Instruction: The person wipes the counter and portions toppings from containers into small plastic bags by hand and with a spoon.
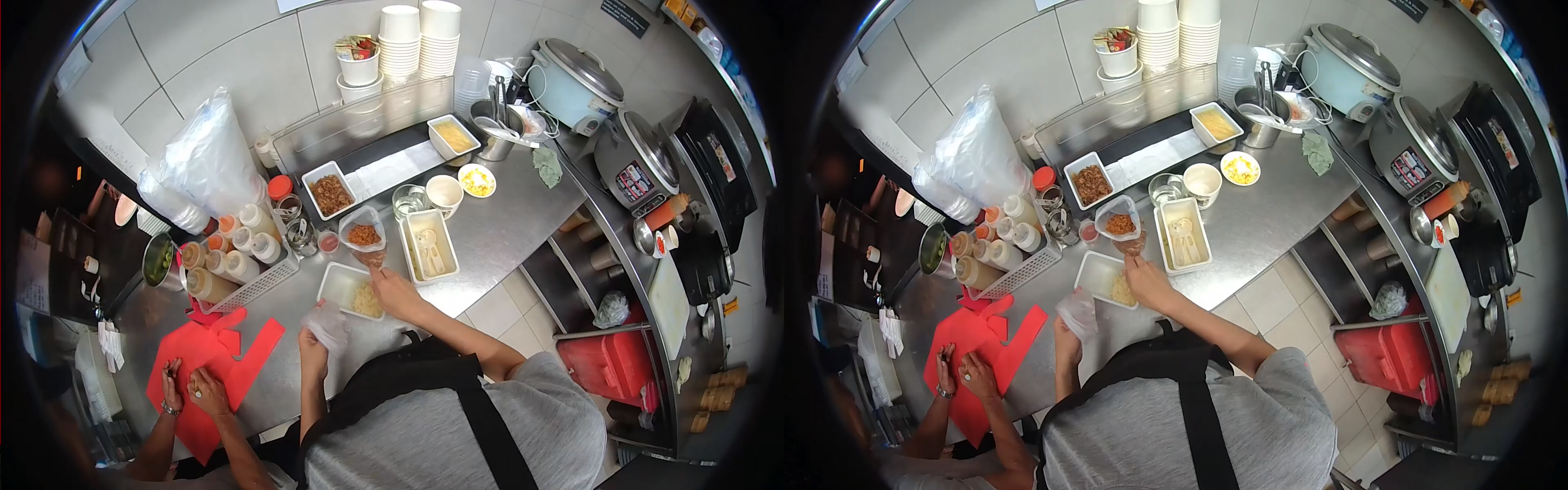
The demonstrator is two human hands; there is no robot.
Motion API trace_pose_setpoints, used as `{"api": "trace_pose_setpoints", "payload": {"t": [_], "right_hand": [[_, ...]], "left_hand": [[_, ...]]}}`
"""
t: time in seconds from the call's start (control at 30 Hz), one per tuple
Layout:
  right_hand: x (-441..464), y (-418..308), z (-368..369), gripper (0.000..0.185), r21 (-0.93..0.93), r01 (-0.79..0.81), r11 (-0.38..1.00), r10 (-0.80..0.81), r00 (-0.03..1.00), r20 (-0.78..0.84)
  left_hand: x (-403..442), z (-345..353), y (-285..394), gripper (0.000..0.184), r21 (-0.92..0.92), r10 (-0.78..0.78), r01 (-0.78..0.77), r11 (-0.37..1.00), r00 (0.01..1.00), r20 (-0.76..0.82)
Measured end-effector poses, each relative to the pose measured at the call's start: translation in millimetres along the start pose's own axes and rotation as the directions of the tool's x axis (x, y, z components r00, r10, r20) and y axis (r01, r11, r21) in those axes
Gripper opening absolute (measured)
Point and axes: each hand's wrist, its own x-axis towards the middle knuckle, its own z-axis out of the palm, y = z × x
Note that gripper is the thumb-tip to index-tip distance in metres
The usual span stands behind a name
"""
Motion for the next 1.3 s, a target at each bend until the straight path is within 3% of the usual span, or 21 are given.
{"api": "trace_pose_setpoints", "payload": {"t": [0.07,0.1,0.2,0.27,0.37,0.47,0.57,0.67,0.77,0.87,0.97,1.0,1.03,1.07,1.17,1.3], "right_hand": [[3.8,20.8,13.8,0.023,0.216,0.004,0.976,-0.021,0.997,0.078],[3.7,26.2,20.5,0.024,0.391,-0.078,0.917,0.025,0.990,0.139],[0.2,28.0,25.5,0.027,0.739,-0.349,0.576,0.081,0.924,0.374],[-5.7,19.4,14.2,0.029,0.781,-0.543,0.309,0.043,0.828,0.559],[-7.7,31.8,30.9,0.031,0.785,-0.601,0.151,-0.142,0.773,0.619],[-9.0,17.8,13.1,0.045,0.581,-0.717,-0.384,-0.415,0.697,0.585],[-9.5,10.7,26.8,0.056,0.692,-0.614,-0.378,-0.332,0.788,0.518],[-8.2,6.4,23.2,0.063,0.759,-0.559,-0.334,-0.400,0.813,0.423],[-7.8,-0.7,15.7,0.066,0.654,-0.622,-0.430,-0.553,0.754,0.354],[-11.8,14.0,42.1,0.068,0.635,-0.644,-0.426,-0.545,0.743,0.388],[-14.1,27.3,39.4,0.071,0.689,-0.568,-0.450,-0.421,0.816,0.397],[-14.1,33.9,32.1,0.073,0.691,-0.567,-0.448,-0.421,0.816,0.396],[-14.2,40.0,22.6,0.075,0.694,-0.566,-0.445,-0.423,0.816,0.395],[-16.3,41.3,12.2,0.077,0.728,-0.546,-0.416,-0.388,0.830,0.401],[-15.7,18.5,-21.2,0.085,0.835,-0.473,-0.281,-0.285,0.872,0.399],[-10.3,-27.0,-51.3,0.096,0.951,-0.301,0.065,-0.182,0.934,0.308]], "left_hand": [[2.5,-0.9,-2.2,0.040,-0.289,-0.142,0.137,0.948,0.990,0.004],[4.0,-5.2,-9.0,0.041,-0.319,-0.138,0.133,0.939,0.990,0.006],[7.8,-21.1,-20.2,0.042,-0.366,-0.124,0.122,0.923,0.992,0.019],[4.7,-25.4,-14.3,0.040,-0.344,-0.125,0.127,0.930,0.992,0.030],[-4.3,-19.3,17.2,0.043,-0.372,-0.076,0.112,0.921,0.991,0.111],[-14.4,-22.3,38.7,0.044,-0.332,0.005,0.047,0.942,0.988,0.155],[-23.1,-20.0,53.7,0.045,-0.354,-0.037,0.084,0.931,0.990,0.137],[-36.7,-11.1,69.8,0.044,-0.273,0.029,0.003,0.962,0.993,0.113],[-44.4,-8.1,81.8,0.044,-0.323,-0.029,0.063,0.944,0.994,0.108],[-44.6,-48.7,35.6,0.043,-0.153,0.054,-0.064,0.986,0.996,-0.068],[-35.4,-53.8,69.8,0.046,0.132,0.082,-0.063,0.989,0.987,-0.140],[-32.4,-64.9,64.3,0.048,0.534,0.293,-0.165,0.829,0.942,-0.163],[-26.8,-79.5,49.6,0.049,0.844,0.471,-0.179,0.506,0.877,-0.097],[-25.0,-89.8,40.5,0.050,0.990,0.581,-0.111,0.086,0.813,0.040],[-17.7,-50.0,34.0,0.050,0.925,0.382,0.201,0.324,0.866,-0.322],[-8.2,-7.4,41.3,0.052,0.893,0.212,0.057,0.446,0.963,-0.167]]}}
